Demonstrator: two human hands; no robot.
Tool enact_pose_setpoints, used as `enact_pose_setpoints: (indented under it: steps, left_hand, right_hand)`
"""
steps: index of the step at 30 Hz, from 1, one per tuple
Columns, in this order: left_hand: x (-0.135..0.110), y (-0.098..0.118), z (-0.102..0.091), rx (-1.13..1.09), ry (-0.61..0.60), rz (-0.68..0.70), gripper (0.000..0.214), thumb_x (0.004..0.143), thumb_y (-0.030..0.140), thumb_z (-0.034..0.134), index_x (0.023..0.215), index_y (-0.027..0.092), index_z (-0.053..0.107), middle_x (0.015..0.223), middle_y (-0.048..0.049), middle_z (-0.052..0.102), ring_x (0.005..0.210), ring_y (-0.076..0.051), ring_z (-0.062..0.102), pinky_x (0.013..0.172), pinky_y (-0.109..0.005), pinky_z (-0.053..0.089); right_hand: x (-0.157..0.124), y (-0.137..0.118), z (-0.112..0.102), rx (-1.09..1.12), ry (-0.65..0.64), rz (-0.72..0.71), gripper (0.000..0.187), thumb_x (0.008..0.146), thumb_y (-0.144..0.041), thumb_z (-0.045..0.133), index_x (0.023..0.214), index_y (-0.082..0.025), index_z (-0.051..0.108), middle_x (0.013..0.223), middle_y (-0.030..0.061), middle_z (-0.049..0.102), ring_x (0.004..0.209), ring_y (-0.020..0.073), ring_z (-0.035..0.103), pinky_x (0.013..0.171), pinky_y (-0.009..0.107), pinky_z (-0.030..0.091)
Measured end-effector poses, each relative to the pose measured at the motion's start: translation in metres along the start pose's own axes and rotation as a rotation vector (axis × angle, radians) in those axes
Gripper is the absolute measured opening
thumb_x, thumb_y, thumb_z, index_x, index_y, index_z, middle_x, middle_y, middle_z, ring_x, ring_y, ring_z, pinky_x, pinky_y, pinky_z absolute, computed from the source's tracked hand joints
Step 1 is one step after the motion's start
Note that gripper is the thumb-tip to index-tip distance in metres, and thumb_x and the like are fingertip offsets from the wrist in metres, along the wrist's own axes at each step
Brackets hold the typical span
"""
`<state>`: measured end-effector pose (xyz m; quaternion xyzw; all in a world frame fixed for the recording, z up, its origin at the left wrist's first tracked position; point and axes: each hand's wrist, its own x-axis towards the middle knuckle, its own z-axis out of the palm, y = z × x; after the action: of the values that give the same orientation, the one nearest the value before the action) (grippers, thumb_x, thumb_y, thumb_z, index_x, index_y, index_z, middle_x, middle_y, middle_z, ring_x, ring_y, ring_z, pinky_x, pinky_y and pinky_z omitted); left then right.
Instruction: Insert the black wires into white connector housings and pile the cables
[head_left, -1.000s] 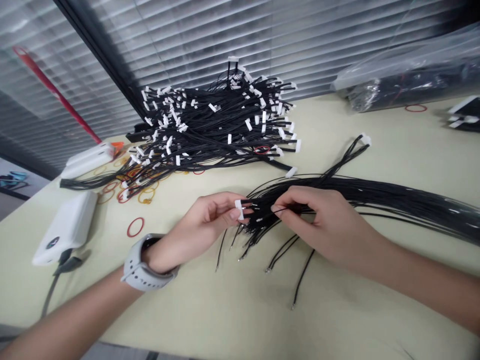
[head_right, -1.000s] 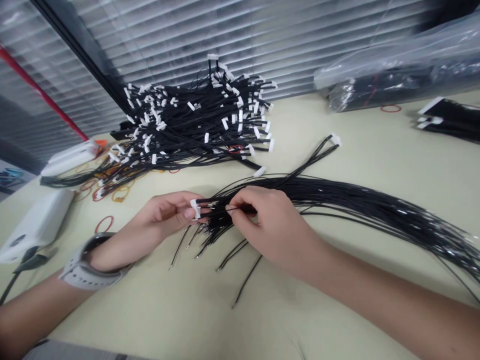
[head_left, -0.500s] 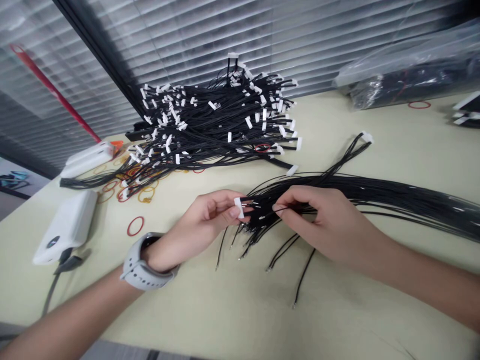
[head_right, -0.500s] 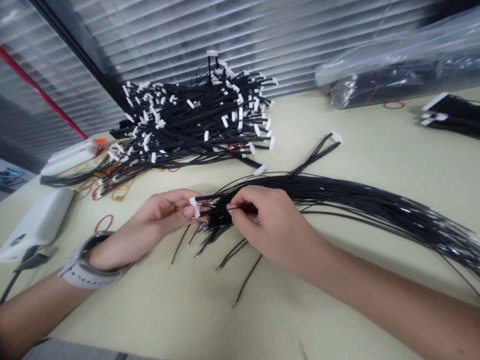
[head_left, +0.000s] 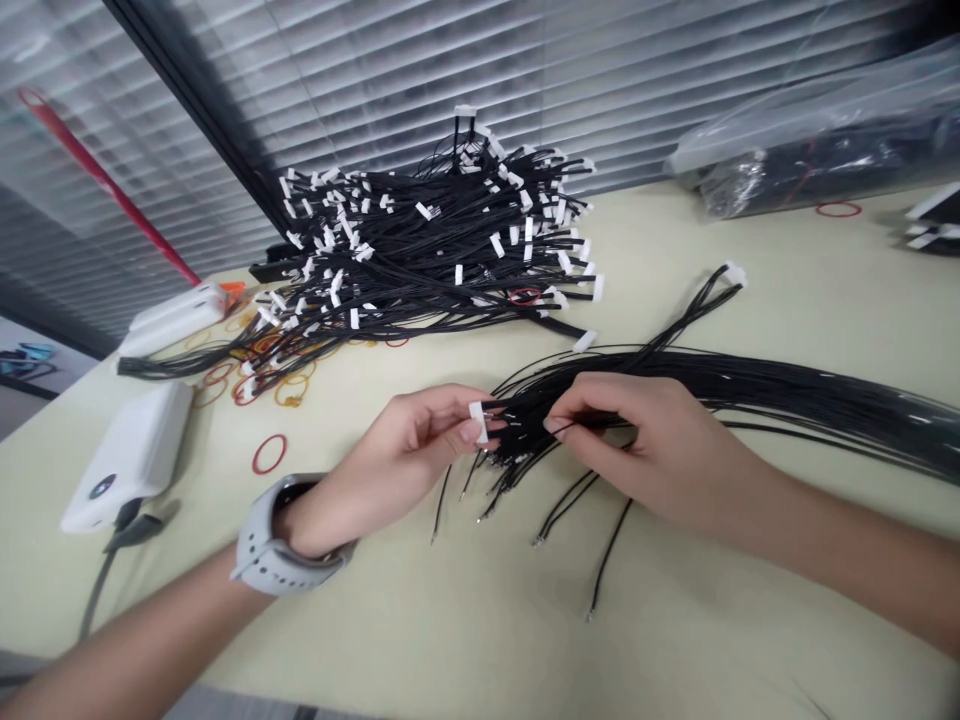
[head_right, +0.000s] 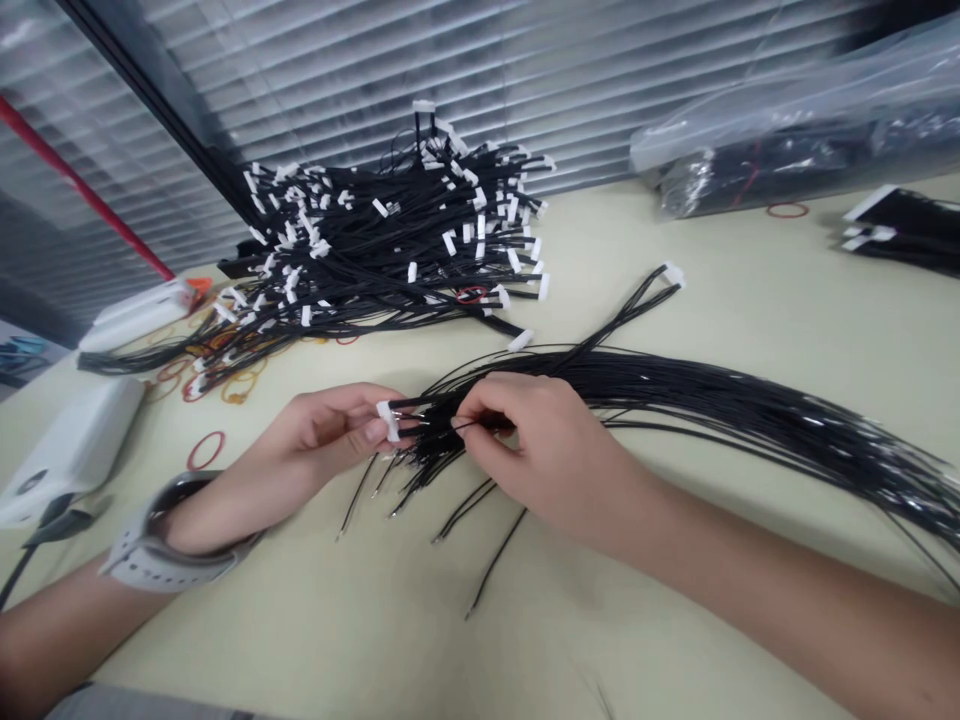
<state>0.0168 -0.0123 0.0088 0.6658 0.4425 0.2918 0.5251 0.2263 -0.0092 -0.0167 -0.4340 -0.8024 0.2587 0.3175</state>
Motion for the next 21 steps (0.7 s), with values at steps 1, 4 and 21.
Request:
enact_pose_setpoints:
  steps: [1,4,21]
  left_hand:
    - [0.0007,0.0004,-0.0001,-0.006,-0.002,-0.006,0.018,0.086,0.014,0.051,0.1,0.016,0.062,0.084,-0.002,0.065,0.077,-0.01,0.059,0.072,-0.02,0.047]
    - [0.0025,0.0022,-0.0001,-0.017,-0.004,-0.01,0.016,0.086,0.012,0.05,0.095,0.014,0.063,0.079,-0.0009,0.064,0.074,-0.009,0.058,0.071,-0.018,0.046]
    - [-0.0025,-0.0022,0.0014,0.047,-0.076,-0.062,0.019,0.086,0.016,0.051,0.102,0.016,0.06,0.089,-0.0021,0.066,0.081,-0.009,0.059,0.073,-0.018,0.046]
  right_hand:
    - [-0.0001,0.0004,-0.0002,-0.017,-0.002,-0.035,0.013,0.077,-0.012,0.048,0.076,-0.02,0.058,0.074,-0.0027,0.06,0.06,0.0072,0.051,0.052,0.019,0.037]
    - [-0.0003,0.0019,0.0,-0.081,0.009,-0.132,0.013,0.077,-0.01,0.047,0.076,-0.018,0.056,0.074,-0.0017,0.058,0.065,0.0082,0.051,0.06,0.021,0.038]
    - [-0.0024,0.0036,0.004,-0.102,0.018,-0.201,0.009,0.078,-0.01,0.048,0.078,-0.017,0.054,0.074,-0.0019,0.055,0.068,0.0081,0.049,0.062,0.021,0.035]
